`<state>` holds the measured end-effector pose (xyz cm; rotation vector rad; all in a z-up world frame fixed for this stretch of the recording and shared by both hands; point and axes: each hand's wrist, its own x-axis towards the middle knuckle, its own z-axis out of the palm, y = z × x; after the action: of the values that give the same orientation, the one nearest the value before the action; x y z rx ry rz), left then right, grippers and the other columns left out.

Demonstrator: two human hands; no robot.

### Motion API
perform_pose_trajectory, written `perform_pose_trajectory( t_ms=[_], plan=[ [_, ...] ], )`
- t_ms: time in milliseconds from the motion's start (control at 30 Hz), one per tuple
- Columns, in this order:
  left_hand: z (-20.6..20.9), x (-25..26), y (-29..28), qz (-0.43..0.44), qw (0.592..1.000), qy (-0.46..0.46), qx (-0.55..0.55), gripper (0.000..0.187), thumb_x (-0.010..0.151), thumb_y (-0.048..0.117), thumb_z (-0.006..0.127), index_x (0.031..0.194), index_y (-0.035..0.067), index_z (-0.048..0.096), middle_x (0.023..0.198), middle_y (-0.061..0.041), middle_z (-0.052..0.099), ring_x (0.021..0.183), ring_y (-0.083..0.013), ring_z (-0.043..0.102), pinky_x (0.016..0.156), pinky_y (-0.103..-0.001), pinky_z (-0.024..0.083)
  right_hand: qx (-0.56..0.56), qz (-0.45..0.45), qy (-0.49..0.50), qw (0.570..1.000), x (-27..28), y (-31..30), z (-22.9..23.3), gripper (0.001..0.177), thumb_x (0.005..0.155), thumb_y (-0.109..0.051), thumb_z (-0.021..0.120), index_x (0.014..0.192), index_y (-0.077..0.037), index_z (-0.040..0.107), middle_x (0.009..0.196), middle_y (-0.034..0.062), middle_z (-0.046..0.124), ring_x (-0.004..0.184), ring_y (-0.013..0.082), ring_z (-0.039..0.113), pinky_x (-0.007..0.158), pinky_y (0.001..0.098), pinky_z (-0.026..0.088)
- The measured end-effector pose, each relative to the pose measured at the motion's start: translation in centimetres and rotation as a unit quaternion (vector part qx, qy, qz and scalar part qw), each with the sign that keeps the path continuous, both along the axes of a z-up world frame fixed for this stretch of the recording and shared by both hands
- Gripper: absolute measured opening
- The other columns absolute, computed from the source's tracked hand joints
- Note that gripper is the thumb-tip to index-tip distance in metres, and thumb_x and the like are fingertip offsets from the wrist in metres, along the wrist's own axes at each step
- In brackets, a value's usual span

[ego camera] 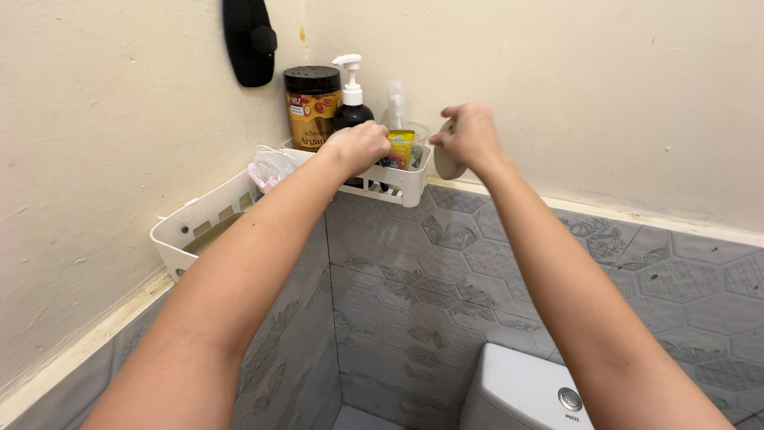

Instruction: The person organizes various toiletries in a bathroom. They pick up items like soap bars, shampoo sachets, and bottles from a toilet lid and a floor basket, then place them into wall-mounted caddies and a pink hanging organizer.

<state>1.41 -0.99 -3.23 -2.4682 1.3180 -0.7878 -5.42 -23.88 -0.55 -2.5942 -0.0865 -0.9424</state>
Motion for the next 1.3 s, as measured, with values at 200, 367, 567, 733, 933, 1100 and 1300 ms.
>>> perform_pose_trajectory(
  t_ms=[200,367,567,733,933,1100,1300],
  plan=[
    [-0.1,-0.9,0.5,-0.014,0.997,0.071,-0.020,0.032,0.081,0.007,0.073,0.112,0.016,0.074,0.115,-0.012,0.065,0.115,-0.0307,0.063,0.094,-0.041,0.054,-0.060,0.160,-0.153,0.973,-2.7,2.4,1.1,0.037,0.073,-0.009,0.091,0.107,-0.001,0.077,0.113,0.0170,0.073,0.100,0.0286,0.073,0.091,0.0339,0.061],
    [-0.6,0.3,0.8,-0.022,0.994,0.096,-0.043,0.028,0.085,0.002,0.069,0.111,0.012,0.072,0.116,-0.011,0.068,0.115,-0.0308,0.065,0.093,-0.042,0.055,-0.051,0.246,-0.210,0.945,-2.7,4.8,-1.6,0.033,0.077,-0.003,0.087,0.107,0.001,0.073,0.116,0.0140,0.071,0.104,0.0273,0.072,0.092,0.0347,0.062],
    [-2.5,1.8,1.5,-0.032,0.990,0.092,-0.103,0.020,0.088,-0.001,0.064,0.108,0.001,0.065,0.113,-0.017,0.069,0.112,-0.0355,0.066,0.093,-0.044,0.056,0.004,0.272,-0.130,0.953,-0.7,5.0,-3.5,0.032,0.080,-0.003,0.081,0.111,-0.003,0.074,0.119,0.0105,0.070,0.105,0.0264,0.071,0.092,0.0353,0.060],
    [-3.1,1.1,2.1,-0.061,0.979,0.116,-0.156,0.033,0.073,-0.001,0.077,0.103,-0.001,0.065,0.110,-0.019,0.068,0.108,-0.0388,0.065,0.090,-0.044,0.054,-0.149,0.151,-0.096,0.973,-0.1,5.2,-5.0,0.020,0.086,-0.010,0.078,0.105,-0.013,0.081,0.116,0.0010,0.076,0.116,0.0333,0.050,0.099,0.0491,0.035],
    [-3.0,1.3,2.6,-0.109,0.952,0.132,-0.254,0.036,0.075,-0.004,0.077,0.110,-0.001,0.069,0.108,-0.021,0.071,0.105,-0.0392,0.067,0.090,-0.043,0.055,-0.161,0.112,-0.117,0.974,-2.8,6.8,-5.5,0.023,0.081,-0.021,0.081,0.104,-0.019,0.082,0.123,-0.0011,0.068,0.115,0.0287,0.045,0.097,0.0479,0.028],
    [-2.7,0.2,2.9,-0.036,0.926,0.200,-0.319,0.034,0.071,-0.002,0.079,0.104,0.002,0.072,0.101,-0.020,0.073,0.098,-0.0366,0.070,0.086,-0.042,0.056,-0.191,0.010,-0.054,0.980,-3.4,10.4,-4.9,0.026,0.067,-0.032,0.090,0.086,-0.016,0.084,0.123,0.0063,0.056,0.119,0.0333,0.037,0.096,0.0575,0.022],
    [-3.2,0.9,3.2,-0.068,0.957,0.094,-0.266,0.024,0.076,-0.012,0.069,0.095,0.002,0.074,0.100,-0.018,0.073,0.099,-0.0367,0.070,0.085,-0.043,0.057,-0.262,-0.008,-0.101,0.960,-0.9,10.3,-5.1,0.009,0.073,-0.010,0.081,0.081,-0.007,0.080,0.129,0.0014,0.055,0.126,0.0308,0.038,0.104,0.0556,0.023]
  ],
)
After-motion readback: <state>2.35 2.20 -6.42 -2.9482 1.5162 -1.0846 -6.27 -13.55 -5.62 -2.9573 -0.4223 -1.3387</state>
